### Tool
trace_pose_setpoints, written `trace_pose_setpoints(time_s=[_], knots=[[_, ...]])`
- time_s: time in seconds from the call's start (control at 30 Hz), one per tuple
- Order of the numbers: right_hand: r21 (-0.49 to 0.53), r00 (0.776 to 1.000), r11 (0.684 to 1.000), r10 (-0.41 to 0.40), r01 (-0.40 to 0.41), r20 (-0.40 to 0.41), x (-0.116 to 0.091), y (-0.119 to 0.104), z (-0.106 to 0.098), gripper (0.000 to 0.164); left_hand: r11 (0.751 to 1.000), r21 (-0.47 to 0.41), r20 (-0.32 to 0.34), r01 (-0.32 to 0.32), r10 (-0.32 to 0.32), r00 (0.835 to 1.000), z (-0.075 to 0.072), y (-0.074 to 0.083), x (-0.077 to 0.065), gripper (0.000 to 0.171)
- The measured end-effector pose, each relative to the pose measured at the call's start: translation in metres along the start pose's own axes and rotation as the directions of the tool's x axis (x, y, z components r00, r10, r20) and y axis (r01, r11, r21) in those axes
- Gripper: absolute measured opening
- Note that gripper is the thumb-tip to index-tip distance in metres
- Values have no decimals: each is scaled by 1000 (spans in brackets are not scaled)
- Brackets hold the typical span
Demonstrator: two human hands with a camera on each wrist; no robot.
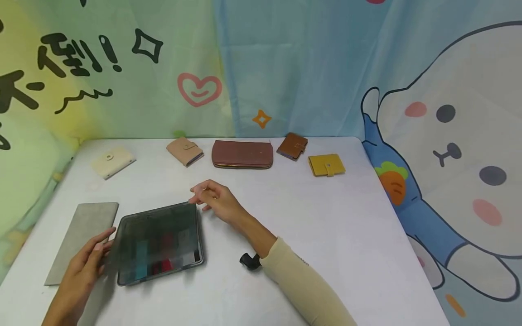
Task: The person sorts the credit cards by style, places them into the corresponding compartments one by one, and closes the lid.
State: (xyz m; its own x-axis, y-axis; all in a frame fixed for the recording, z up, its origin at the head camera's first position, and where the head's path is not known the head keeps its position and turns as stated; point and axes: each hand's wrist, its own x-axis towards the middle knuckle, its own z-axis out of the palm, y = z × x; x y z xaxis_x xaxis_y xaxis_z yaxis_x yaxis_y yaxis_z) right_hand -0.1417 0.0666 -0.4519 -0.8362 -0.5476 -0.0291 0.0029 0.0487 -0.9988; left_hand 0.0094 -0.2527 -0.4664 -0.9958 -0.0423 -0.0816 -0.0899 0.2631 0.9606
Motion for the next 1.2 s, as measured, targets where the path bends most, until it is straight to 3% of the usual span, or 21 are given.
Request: trace_pose_setpoints(time_s=[0.07,0.1,0.17,0.23,0.3,0.4,0.43,0.5,0.57,0.67,0.73,0.8,1.0,1.07,1.2], knots=[[-156,997,987,-24,35,72,-11,-2,5,38,1000,-10,-7,-11,10,1000,0,3,-1,48],[-247,992,967,-37,65,117,-17,-3,9,43,999,39,-20,-21,21,1000,0,5,-2,48],[-446,978,887,-31,122,205,-30,-7,20,62,993,114,-29,-37,41,999,3,9,-3,51],[-630,958,750,-17,202,286,-41,-10,34,84,968,247,-15,-39,44,999,5,14,-5,60],[-766,942,584,2,271,335,-48,-10,48,99,931,361,17,-54,51,999,8,18,-7,73],[-886,940,335,-1,321,341,-54,-8,64,104,901,425,84,-90,60,995,9,21,-11,89],[-908,942,265,-13,325,334,-55,-8,67,103,893,438,100,-102,64,993,9,22,-11,93],[-932,945,155,-43,328,325,-56,-7,72,101,874,467,128,-132,81,988,10,23,-12,101],[-942,945,88,-70,324,318,-56,-6,74,98,857,490,157,-161,94,983,10,24,-11,108],[-944,942,54,-108,324,318,-53,-5,74,97,818,550,187,-168,75,979,13,27,-8,119],[-945,943,64,-120,321,312,-51,-5,74,97,777,604,198,-176,67,978,17,29,-6,125],[-945,945,86,-119,316,306,-51,-5,73,97,721,667,198,-188,72,977,21,31,-5,127],[-945,953,137,-105,298,285,-54,-4,71,96,509,807,196,-298,245,950,30,29,-2,124],[-947,955,138,-104,289,277,-56,-3,72,97,458,832,201,-314,278,939,31,27,-2,123],[-955,962,134,-109,264,251,-59,-2,75,98,398,849,221,-347,330,918,30,25,1,120]])
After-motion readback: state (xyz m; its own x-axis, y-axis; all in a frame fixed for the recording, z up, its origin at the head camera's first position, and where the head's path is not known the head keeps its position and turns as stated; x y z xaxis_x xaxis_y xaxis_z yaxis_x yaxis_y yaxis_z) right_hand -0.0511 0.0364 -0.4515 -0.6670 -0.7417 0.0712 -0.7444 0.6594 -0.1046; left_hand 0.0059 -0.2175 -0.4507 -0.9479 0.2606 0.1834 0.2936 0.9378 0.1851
